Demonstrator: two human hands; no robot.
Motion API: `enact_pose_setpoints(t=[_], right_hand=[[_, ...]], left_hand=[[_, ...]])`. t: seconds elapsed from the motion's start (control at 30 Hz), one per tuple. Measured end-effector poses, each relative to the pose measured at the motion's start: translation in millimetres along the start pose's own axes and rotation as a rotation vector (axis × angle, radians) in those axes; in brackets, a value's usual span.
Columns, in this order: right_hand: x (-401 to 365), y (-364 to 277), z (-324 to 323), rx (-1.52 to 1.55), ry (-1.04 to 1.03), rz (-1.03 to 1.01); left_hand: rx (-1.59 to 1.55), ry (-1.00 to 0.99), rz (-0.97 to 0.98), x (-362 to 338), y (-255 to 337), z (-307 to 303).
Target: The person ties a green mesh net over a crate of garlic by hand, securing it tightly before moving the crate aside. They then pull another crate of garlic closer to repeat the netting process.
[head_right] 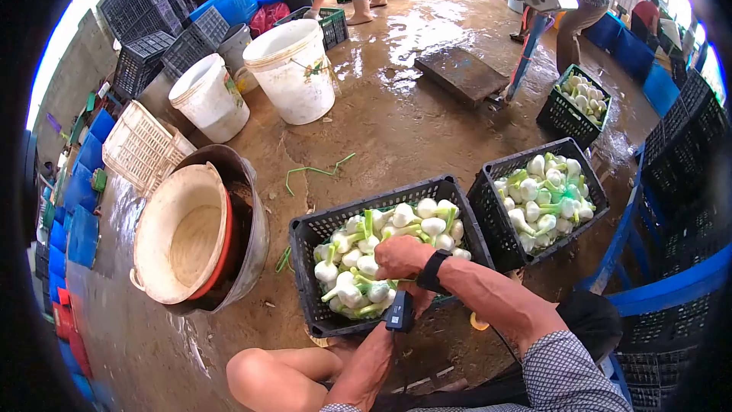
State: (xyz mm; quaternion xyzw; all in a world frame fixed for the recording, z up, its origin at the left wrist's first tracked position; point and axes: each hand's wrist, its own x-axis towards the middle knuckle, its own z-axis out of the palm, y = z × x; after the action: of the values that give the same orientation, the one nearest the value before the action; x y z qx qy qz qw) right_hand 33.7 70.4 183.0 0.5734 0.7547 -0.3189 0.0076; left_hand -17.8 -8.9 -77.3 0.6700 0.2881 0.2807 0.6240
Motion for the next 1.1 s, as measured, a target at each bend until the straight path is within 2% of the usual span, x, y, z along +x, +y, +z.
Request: enact_pose_setpoints(t=[0.07, 0.1, 0.13, 0.17, 0.2, 0.27, 0.33, 0.4, 0.47, 0.53, 0.6, 0.67, 0.73, 0.8, 0.9, 0.93, 1.0, 1.03, 1.1], right_hand=[[9.6, 12.8, 13.7, -0.034, 0.062, -0.062], [14.3, 21.9, 12.5, 0.099, 0.069, -0.089], [16.2, 29.9, 10.0, 0.097, 0.070, -0.088], [16.9, 37.9, 6.4, 0.230, 0.178, -0.073], [17.3, 44.7, 3.5, 0.363, 0.288, -0.057], [18.7, 55.3, 3.0, 0.350, 0.380, -0.097], [17.3, 64.7, 1.5, 0.703, 0.367, 0.186], [15.8, 74.5, 4.6, 0.799, 0.409, 0.203], [12.7, 83.6, 0.4, 1.078, 0.417, 0.348], [7.3, 87.0, 5.3, 1.146, 0.472, 0.351], [-4.8, 77.8, 1.4, 1.328, 0.564, 0.347], [-5.8, 85.6, 9.6, 1.426, 0.569, 0.318], [-5.3, 87.3, 12.6, 1.644, 0.604, 0.195], [-4.8, 92.9, 13.8, 1.687, 0.622, 0.225], [-4.2, 100.4, 17.1, 2.035, 0.652, 0.169], [-5.5, 101.6, 19.6, 2.038, 0.653, 0.172], [-10.8, 98.8, 20.7, 2.088, 0.654, -0.009], [-13.2, 93.6, 22.3, 2.010, 0.767, 0.026], [-23.4, 90.9, 22.9, 1.994, 0.836, 0.034]], left_hand=[[-0.837, 0.118, -0.244, -3.8, -46.5, 5.5], [-0.436, 0.031, -0.155, -2.1, 9.2, -8.6], [0.073, -0.017, -0.049, 0.1, 77.2, -25.2], [0.473, -0.012, 0.062, 2.4, 148.6, -42.6], [0.472, -0.014, 0.066, 6.3, 156.7, -44.9], [0.954, 0.023, 0.373, 9.2, 166.0, -47.5], [0.908, -0.009, 0.353, 9.4, 170.7, -53.4], [0.725, 0.030, 0.354, 10.7, 169.2, -57.3], [0.629, 0.058, 0.424, 15.4, 174.8, -63.2], [0.381, 0.222, 0.339, 17.2, 186.6, -65.5], [0.408, 0.278, 0.382, 20.6, 192.4, -65.0], [0.093, 0.290, 0.067, 20.2, 199.6, -63.2], [0.085, 0.291, 0.105, 22.3, 197.7, -65.0], [-0.026, 0.289, 0.062, 24.5, 198.3, -67.8], [-0.061, 0.285, 0.038, 27.8, 197.9, -68.8], [-0.080, 0.280, 0.037, 28.3, 197.1, -68.6], [-0.081, 0.286, 0.042, 29.4, 195.7, -68.0], [-0.081, 0.294, 0.049, 29.6, 195.3, -68.4], [-0.048, 0.308, 0.053, 30.7, 194.9, -70.0]])
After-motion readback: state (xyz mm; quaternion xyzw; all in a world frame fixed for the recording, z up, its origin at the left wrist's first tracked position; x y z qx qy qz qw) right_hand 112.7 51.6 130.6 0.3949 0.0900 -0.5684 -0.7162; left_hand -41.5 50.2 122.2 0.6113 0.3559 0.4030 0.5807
